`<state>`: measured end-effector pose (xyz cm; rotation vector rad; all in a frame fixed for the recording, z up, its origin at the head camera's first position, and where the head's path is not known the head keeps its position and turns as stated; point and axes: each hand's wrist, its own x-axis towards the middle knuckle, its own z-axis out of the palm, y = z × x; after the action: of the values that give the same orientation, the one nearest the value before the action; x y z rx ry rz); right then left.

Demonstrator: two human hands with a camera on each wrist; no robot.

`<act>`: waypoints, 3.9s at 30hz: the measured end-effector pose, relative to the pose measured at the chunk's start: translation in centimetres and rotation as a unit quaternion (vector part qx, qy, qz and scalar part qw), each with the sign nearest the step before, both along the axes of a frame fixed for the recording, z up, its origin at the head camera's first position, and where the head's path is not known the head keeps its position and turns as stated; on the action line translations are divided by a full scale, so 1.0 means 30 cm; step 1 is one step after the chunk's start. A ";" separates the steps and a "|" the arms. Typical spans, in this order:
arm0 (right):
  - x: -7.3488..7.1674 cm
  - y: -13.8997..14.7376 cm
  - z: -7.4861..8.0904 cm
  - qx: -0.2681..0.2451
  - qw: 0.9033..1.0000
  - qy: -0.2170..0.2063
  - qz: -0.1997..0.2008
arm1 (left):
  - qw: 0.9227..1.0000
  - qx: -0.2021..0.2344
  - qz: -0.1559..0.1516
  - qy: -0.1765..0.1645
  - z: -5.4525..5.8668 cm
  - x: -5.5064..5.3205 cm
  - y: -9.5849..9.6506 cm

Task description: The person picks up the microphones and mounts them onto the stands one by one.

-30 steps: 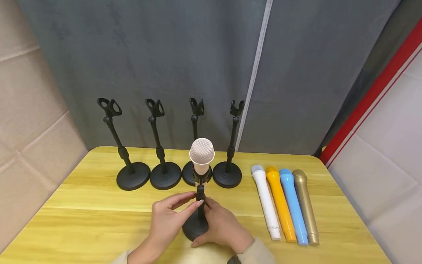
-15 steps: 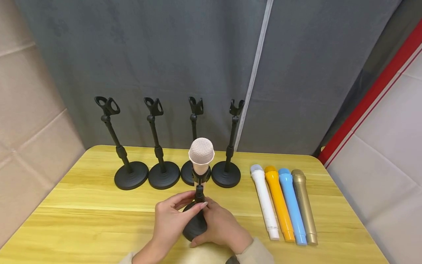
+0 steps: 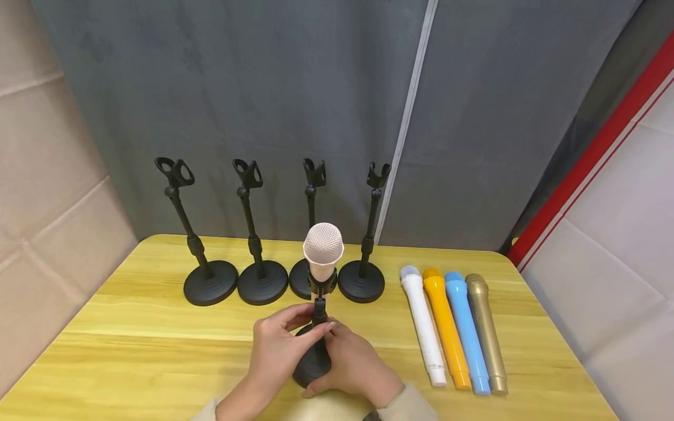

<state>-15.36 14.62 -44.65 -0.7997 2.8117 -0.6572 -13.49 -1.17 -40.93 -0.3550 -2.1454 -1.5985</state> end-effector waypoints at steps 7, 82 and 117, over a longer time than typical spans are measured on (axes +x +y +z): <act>-0.001 -0.002 0.002 0.020 1.000 -0.009 -0.004 | 0.993 0.023 -0.088 -0.073 0.001 -0.031 -0.036; 0.023 0.064 0.030 -0.006 0.999 -0.046 -0.013 | 0.867 -0.440 -0.181 -0.151 -0.050 -0.015 -0.138; 0.050 -0.094 0.027 0.033 0.999 0.013 0.021 | 0.815 -0.543 -0.149 -0.141 -0.074 0.028 -0.217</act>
<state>-13.85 11.81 -43.82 -0.8592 2.8160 -0.5479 -12.64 -7.68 -43.16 -0.8573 -3.1835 -0.3351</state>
